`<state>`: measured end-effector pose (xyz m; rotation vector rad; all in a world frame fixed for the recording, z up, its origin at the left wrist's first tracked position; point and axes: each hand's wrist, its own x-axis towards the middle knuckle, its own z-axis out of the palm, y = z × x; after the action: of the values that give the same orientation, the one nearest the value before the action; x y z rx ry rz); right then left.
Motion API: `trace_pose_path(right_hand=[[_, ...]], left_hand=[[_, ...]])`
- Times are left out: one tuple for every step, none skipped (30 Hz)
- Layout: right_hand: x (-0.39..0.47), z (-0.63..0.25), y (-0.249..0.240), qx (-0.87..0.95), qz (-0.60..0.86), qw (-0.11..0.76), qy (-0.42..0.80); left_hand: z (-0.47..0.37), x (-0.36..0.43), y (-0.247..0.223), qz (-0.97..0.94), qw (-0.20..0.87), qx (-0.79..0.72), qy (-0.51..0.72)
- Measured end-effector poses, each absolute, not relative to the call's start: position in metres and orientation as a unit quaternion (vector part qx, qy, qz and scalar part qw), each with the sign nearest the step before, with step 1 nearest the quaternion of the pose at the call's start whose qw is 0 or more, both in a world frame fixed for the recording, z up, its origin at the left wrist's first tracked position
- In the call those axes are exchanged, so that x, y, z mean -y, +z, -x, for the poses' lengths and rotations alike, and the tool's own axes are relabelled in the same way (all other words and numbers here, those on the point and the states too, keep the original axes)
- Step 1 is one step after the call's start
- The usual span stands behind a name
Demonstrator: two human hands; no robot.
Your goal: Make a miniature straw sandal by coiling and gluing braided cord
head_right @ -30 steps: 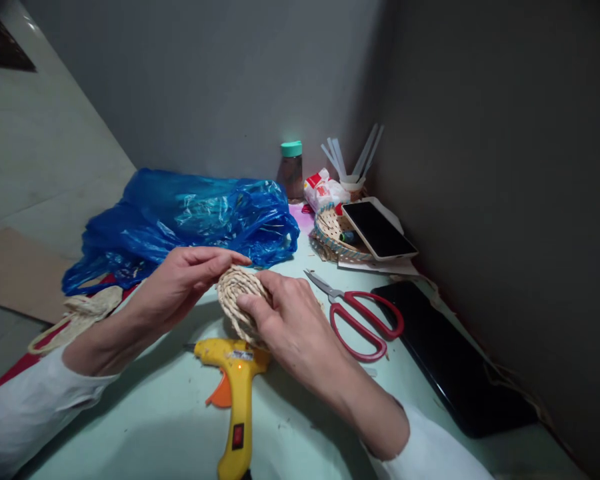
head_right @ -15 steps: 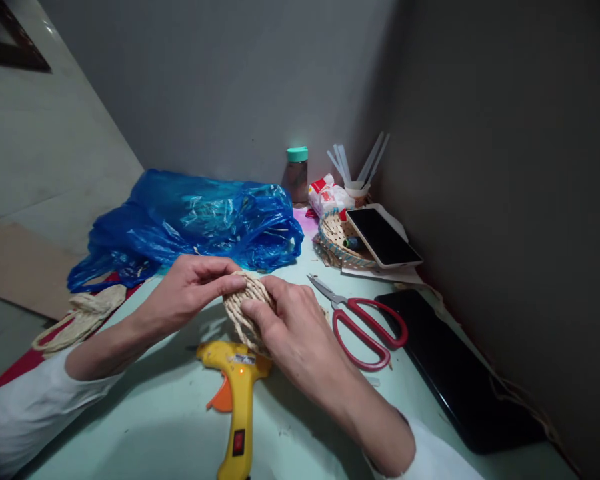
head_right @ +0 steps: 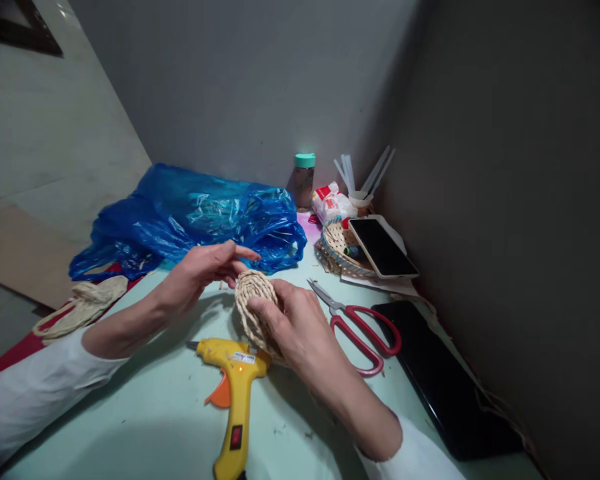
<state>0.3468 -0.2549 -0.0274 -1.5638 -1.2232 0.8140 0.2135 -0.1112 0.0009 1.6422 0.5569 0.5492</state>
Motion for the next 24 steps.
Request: trace_pose_path(right_hand=[[0.254, -0.348, -0.028, 0.499, 0.637, 0.483, 0.333], [0.254, -0.349, -0.029, 0.5, 0.635, 0.488, 0.33], [0.253, -0.35, -0.029, 0.499, 0.634, 0.494, 0.325], [0.253, -0.351, -0.029, 0.496, 0.632, 0.502, 0.32], [0.253, -0.352, -0.028, 0.491, 0.631, 0.511, 0.316], [0.253, -0.353, -0.027, 0.486, 0.629, 0.521, 0.312], [0.253, -0.353, -0.027, 0.48, 0.626, 0.53, 0.311], [0.253, -0.353, -0.026, 0.476, 0.621, 0.539, 0.312], [0.254, -0.353, -0.025, 0.474, 0.617, 0.545, 0.313], [0.254, -0.353, -0.024, 0.473, 0.609, 0.55, 0.321], [0.255, -0.352, -0.023, 0.472, 0.597, 0.557, 0.334], [0.256, -0.351, -0.022, 0.469, 0.582, 0.564, 0.35], [0.257, -0.35, -0.022, 0.466, 0.566, 0.573, 0.366], [0.258, -0.349, -0.021, 0.464, 0.55, 0.581, 0.38], [0.258, -0.349, -0.02, 0.462, 0.539, 0.588, 0.389], [0.259, -0.348, -0.02, 0.461, 0.534, 0.592, 0.39], [0.259, -0.347, -0.02, 0.46, 0.535, 0.594, 0.385], [0.259, -0.347, -0.021, 0.459, 0.538, 0.597, 0.379], [0.258, -0.347, -0.022, 0.457, 0.54, 0.6, 0.373], [0.258, -0.347, -0.022, 0.455, 0.542, 0.604, 0.368], [0.257, -0.348, -0.023, 0.454, 0.543, 0.606, 0.362], [0.256, -0.348, -0.024, 0.456, 0.545, 0.607, 0.357], [0.256, -0.348, -0.025, 0.458, 0.549, 0.605, 0.352], [0.256, -0.347, -0.025, 0.461, 0.554, 0.602, 0.344]], left_hand=[[-0.213, 0.107, 0.002, -0.697, 0.618, -0.253, 0.262], [-0.212, 0.103, 0.003, -0.686, 0.614, -0.261, 0.289], [-0.212, 0.1, 0.004, -0.679, 0.608, -0.264, 0.315], [-0.211, 0.097, 0.005, -0.674, 0.603, -0.264, 0.336], [-0.211, 0.094, 0.006, -0.669, 0.601, -0.26, 0.352], [-0.21, 0.092, 0.006, -0.665, 0.602, -0.253, 0.362], [-0.21, 0.091, 0.006, -0.661, 0.606, -0.246, 0.368], [-0.21, 0.091, 0.006, -0.658, 0.61, -0.24, 0.371], [-0.21, 0.092, 0.006, -0.656, 0.613, -0.236, 0.373], [-0.21, 0.094, 0.006, -0.656, 0.612, -0.236, 0.374], [-0.211, 0.096, 0.006, -0.658, 0.611, -0.236, 0.372], [-0.211, 0.098, 0.006, -0.661, 0.609, -0.236, 0.369], [-0.212, 0.101, 0.006, -0.662, 0.611, -0.236, 0.363], [-0.212, 0.103, 0.006, -0.662, 0.617, -0.235, 0.357], [-0.212, 0.106, 0.007, -0.658, 0.626, -0.232, 0.349], [-0.212, 0.108, 0.007, -0.65, 0.639, -0.226, 0.345], [-0.213, 0.11, 0.008, -0.64, 0.652, -0.217, 0.344], [-0.212, 0.112, 0.009, -0.631, 0.663, -0.206, 0.345], [-0.212, 0.114, 0.01, -0.629, 0.669, -0.196, 0.344], [-0.212, 0.116, 0.011, -0.635, 0.666, -0.188, 0.343], [-0.211, 0.118, 0.013, -0.653, 0.652, -0.183, 0.34], [-0.21, 0.121, 0.015, -0.678, 0.626, -0.182, 0.338], [-0.209, 0.123, 0.016, -0.707, 0.593, -0.184, 0.338], [-0.208, 0.126, 0.017, -0.734, 0.556, -0.188, 0.341]])
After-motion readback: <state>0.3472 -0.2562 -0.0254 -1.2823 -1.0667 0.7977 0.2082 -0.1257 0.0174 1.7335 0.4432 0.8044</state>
